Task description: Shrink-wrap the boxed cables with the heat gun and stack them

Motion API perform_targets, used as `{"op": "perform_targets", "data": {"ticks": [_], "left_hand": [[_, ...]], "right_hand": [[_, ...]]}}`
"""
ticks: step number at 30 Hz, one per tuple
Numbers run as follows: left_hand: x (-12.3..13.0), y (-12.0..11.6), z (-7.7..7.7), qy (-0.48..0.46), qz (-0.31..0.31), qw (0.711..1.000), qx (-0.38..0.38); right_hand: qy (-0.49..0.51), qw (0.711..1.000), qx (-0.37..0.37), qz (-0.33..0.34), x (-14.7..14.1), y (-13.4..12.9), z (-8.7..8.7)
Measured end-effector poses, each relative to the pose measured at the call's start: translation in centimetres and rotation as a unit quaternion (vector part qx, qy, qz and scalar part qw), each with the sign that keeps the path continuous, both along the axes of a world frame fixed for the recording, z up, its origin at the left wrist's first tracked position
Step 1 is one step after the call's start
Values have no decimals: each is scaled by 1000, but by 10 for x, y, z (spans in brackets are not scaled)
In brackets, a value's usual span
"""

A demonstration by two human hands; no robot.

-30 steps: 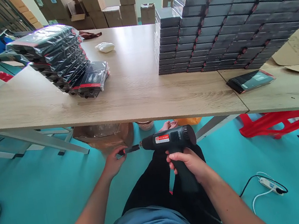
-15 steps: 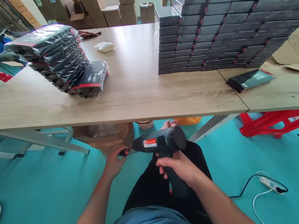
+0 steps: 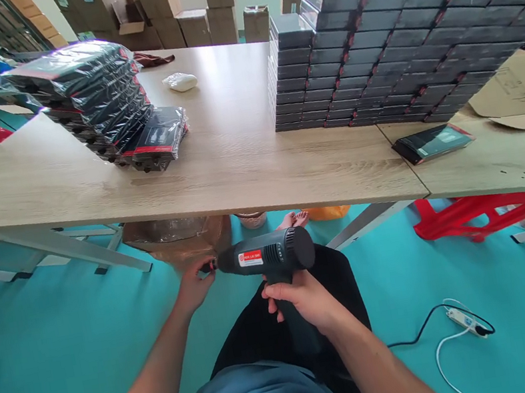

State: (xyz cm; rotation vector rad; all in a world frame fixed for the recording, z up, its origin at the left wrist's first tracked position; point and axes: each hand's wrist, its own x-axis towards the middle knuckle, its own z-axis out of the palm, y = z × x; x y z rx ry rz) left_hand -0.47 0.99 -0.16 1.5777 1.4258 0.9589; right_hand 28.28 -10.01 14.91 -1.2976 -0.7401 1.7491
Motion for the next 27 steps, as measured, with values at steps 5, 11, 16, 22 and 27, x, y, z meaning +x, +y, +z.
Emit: {"op": "perform_targets", "data": {"ticks": [5, 11, 16, 22, 27], "left_hand": [[-4, -1, 5, -20, 20, 998, -58], [-2, -1, 4, -2, 25, 998, -53], [-2, -2, 6, -1, 14, 999, -42], [-6, 0, 5, -181, 70, 968, -160], [-1, 6, 1, -383, 147, 863, -295]], "right_hand": [[-44, 993, -52, -92, 18, -3, -7], [-23, 998, -19, -59, 12, -7, -6], [-8, 1000, -7, -9, 2, -5, -5], [-23, 997, -20, -68, 2, -3, -2], [50, 999, 9, 1, -15, 2, 17]]}}
